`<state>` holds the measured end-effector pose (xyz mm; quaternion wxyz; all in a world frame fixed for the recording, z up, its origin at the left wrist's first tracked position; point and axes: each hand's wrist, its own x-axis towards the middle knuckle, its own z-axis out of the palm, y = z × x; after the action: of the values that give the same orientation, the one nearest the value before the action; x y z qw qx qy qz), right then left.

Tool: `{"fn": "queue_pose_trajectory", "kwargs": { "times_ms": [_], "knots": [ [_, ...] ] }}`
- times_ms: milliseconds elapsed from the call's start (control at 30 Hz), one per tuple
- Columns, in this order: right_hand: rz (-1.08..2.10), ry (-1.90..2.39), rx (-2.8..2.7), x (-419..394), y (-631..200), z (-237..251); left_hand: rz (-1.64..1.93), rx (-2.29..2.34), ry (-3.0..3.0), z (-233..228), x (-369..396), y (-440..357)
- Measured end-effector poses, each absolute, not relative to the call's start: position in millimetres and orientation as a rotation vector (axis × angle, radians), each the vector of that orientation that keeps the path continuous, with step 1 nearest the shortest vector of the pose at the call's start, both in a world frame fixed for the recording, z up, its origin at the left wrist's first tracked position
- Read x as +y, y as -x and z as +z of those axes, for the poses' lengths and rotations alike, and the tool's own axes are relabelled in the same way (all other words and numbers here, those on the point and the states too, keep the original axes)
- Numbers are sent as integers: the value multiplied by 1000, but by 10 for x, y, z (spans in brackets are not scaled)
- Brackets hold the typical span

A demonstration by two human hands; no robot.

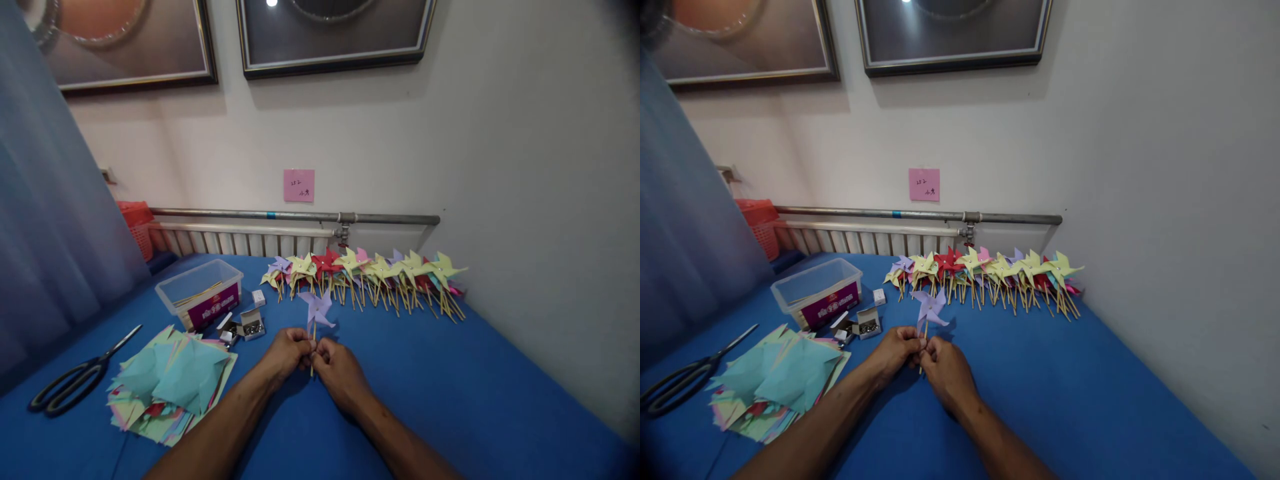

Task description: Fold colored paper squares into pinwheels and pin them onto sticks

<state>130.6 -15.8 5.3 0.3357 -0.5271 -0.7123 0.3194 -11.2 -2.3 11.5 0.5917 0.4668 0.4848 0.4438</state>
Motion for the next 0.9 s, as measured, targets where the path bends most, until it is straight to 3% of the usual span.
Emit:
{"fn": "queue_pose_trajectory", "kwargs": {
  "times_ms": [900],
  "knots": [
    [842,1375,-1892,-150,-1311,37,1080,1162,-1084,120,-22,107]
  ]
}}
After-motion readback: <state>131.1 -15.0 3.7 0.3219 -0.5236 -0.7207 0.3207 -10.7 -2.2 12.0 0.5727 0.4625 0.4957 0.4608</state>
